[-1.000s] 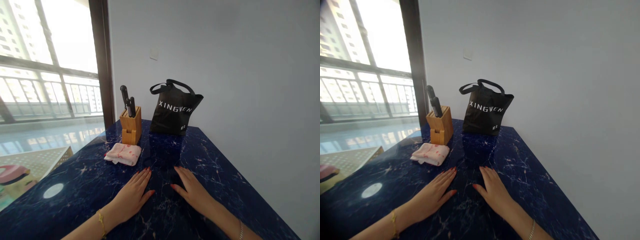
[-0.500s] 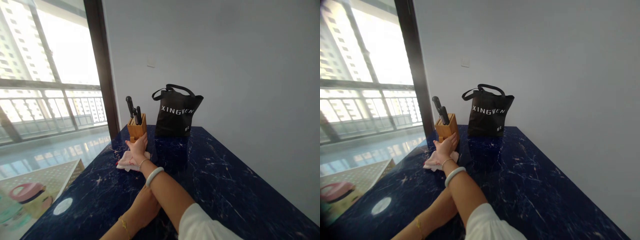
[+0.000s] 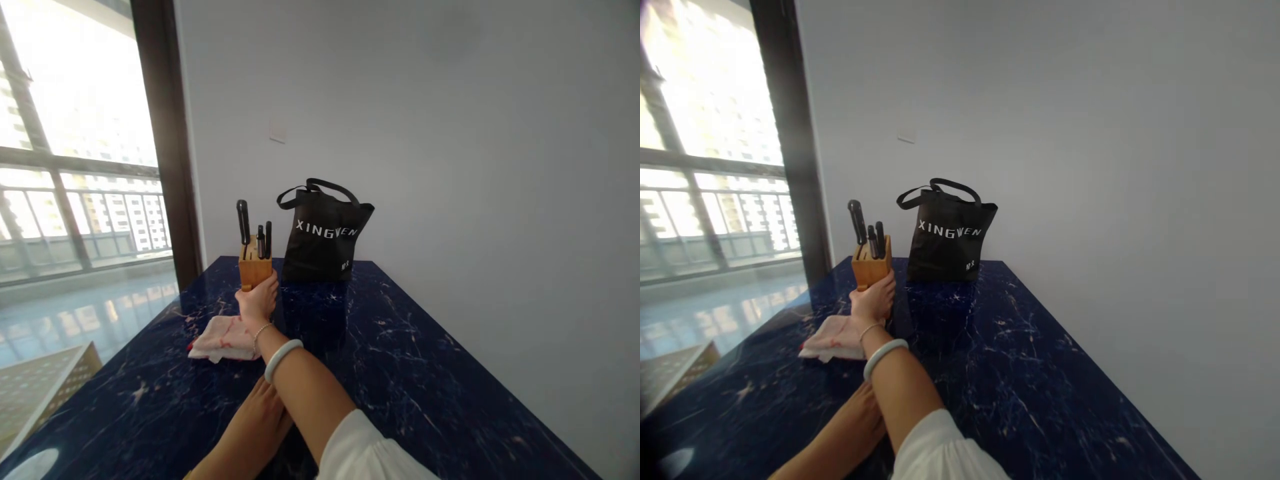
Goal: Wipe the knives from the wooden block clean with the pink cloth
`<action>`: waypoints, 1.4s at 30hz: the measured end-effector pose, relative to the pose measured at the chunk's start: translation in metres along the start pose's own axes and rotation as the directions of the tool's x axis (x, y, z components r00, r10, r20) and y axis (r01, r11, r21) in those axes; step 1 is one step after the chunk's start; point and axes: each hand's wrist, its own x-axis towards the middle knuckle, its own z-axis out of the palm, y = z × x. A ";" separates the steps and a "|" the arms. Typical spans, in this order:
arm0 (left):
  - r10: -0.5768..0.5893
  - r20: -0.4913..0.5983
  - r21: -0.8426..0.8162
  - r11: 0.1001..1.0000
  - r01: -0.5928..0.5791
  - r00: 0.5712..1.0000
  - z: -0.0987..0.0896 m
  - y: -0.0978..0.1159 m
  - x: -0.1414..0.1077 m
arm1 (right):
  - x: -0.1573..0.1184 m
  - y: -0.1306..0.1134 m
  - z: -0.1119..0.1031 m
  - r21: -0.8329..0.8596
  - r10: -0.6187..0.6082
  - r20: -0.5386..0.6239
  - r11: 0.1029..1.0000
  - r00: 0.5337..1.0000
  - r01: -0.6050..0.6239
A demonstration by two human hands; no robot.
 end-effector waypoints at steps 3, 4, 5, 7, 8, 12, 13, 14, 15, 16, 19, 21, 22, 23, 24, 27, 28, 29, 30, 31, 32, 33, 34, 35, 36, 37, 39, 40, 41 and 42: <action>-0.035 0.069 0.081 0.996 0.029 0.997 -0.003 -0.001 0.003 | 0.008 0.019 -0.023 -0.020 0.000 -0.011 1.000 1.000 -0.001; -0.049 0.080 0.114 0.993 0.039 0.996 -0.002 -0.001 0.003 | 0.011 0.026 -0.032 -0.028 0.004 -0.019 1.000 1.000 -0.004; -0.055 0.082 0.140 0.989 0.043 0.995 0.001 -0.002 0.003 | 0.014 0.033 -0.042 -0.034 0.007 -0.026 0.999 1.000 -0.008; -0.050 0.073 0.166 0.985 0.038 0.996 0.005 -0.004 0.001 | 0.021 0.048 -0.063 -0.039 0.014 -0.033 0.999 0.999 -0.015; -0.049 0.072 0.174 0.984 0.036 0.996 0.008 -0.005 0.000 | 0.025 0.055 -0.074 -0.040 0.016 -0.034 0.999 0.999 -0.017; -0.057 0.054 0.175 0.983 0.046 0.997 0.012 -0.007 -0.002 | 0.043 0.086 -0.119 -0.042 0.045 -0.056 0.998 0.997 -0.048; -0.059 0.044 0.172 0.984 0.051 0.997 0.012 -0.008 -0.002 | 0.048 0.095 -0.129 -0.042 0.059 -0.074 0.997 0.996 -0.062; -0.062 0.036 0.169 0.984 0.055 0.997 0.013 -0.008 -0.002 | 0.054 0.103 -0.138 -0.042 0.070 -0.093 0.996 0.993 -0.074; -0.062 0.033 0.168 0.984 0.056 0.997 0.012 -0.008 -0.002 | 0.059 0.112 -0.148 -0.040 0.078 -0.114 0.996 0.990 -0.083; -0.061 0.036 0.169 0.984 0.054 0.998 0.012 -0.008 -0.002 | 0.065 0.121 -0.156 -0.037 0.080 -0.133 0.996 0.988 -0.086; -0.050 0.057 0.180 0.983 0.039 0.997 0.011 -0.007 -0.002 | 0.083 0.147 -0.180 -0.024 0.091 -0.178 0.995 0.980 -0.096; -0.049 0.068 0.198 0.980 0.035 0.996 0.009 -0.006 -0.001 | 0.095 0.163 -0.193 -0.014 0.098 -0.209 0.995 0.973 -0.103; -0.053 0.074 0.208 0.978 0.037 0.996 0.009 -0.005 -0.001 | 0.102 0.170 -0.199 -0.011 0.094 -0.229 0.995 0.969 -0.099; -0.060 0.080 0.217 0.975 0.041 0.995 0.009 -0.005 0.000 | 0.108 0.176 -0.203 -0.011 0.090 -0.243 0.995 0.966 -0.096; -0.067 0.086 0.225 0.973 0.046 0.994 0.009 -0.004 0.000 | 0.114 0.182 -0.208 -0.013 0.086 -0.255 0.996 0.963 -0.093; -0.084 0.112 0.233 0.971 0.056 0.990 0.007 -0.002 0.000 | 0.128 0.194 -0.215 -0.016 0.096 -0.258 0.994 0.961 -0.104; -0.087 0.117 0.231 0.971 0.058 0.989 0.007 -0.001 0.000 | 0.131 0.197 -0.215 -0.013 0.104 -0.258 0.994 0.961 -0.111; -0.086 0.119 0.224 0.973 0.058 0.989 0.006 0.000 0.001 | 0.133 0.199 -0.216 -0.008 0.106 -0.261 0.994 0.959 -0.112; -0.085 0.116 0.213 0.975 0.059 0.990 0.004 0.001 0.001 | 0.134 0.201 -0.216 -0.002 0.100 -0.265 0.995 0.959 -0.104; -0.085 0.111 0.201 0.978 0.062 0.990 0.003 0.001 0.001 | 0.134 0.201 -0.216 0.005 0.092 -0.265 0.996 0.960 -0.094; -0.087 0.105 0.189 0.980 0.066 0.991 0.002 0.002 0.002 | 0.134 0.202 -0.216 0.007 0.089 -0.262 0.996 0.961 -0.090; -0.088 0.102 0.179 0.981 0.069 0.991 0.000 0.003 0.003 | 0.133 0.202 -0.216 0.006 0.090 -0.259 0.996 0.962 -0.092; -0.091 0.100 0.171 0.983 0.073 0.991 -0.001 0.004 0.003 | 0.132 0.202 -0.216 0.002 0.093 -0.255 0.995 0.962 -0.096; -0.093 0.101 0.165 0.983 0.076 0.991 -0.002 0.004 0.004 | 0.132 0.202 -0.217 -0.001 0.101 -0.253 0.994 0.962 -0.105; -0.095 0.103 0.159 0.984 0.078 0.990 -0.003 0.005 0.004 | 0.131 0.202 -0.217 -0.004 0.114 -0.253 0.993 0.961 -0.118; -0.096 0.104 0.153 0.985 0.080 0.990 -0.003 0.005 0.004 | 0.131 0.202 -0.217 -0.006 0.123 -0.254 0.992 0.959 -0.129; -0.097 0.104 0.138 0.987 0.083 0.990 -0.005 0.006 0.005 | 0.133 0.203 -0.218 -0.005 0.129 -0.248 0.991 0.960 -0.135; -0.101 0.106 0.131 0.988 0.087 0.989 -0.005 0.007 0.005 | 0.133 0.204 -0.218 -0.002 0.117 -0.240 0.993 0.964 -0.121; -0.107 0.110 0.125 0.988 0.093 0.988 -0.006 0.007 0.005 | 0.134 0.205 -0.219 0.008 0.094 -0.233 0.995 0.968 -0.095; -0.114 0.116 0.119 0.988 0.100 0.987 -0.007 0.008 0.005 | 0.133 0.206 -0.218 0.026 0.063 -0.230 0.998 0.971 -0.058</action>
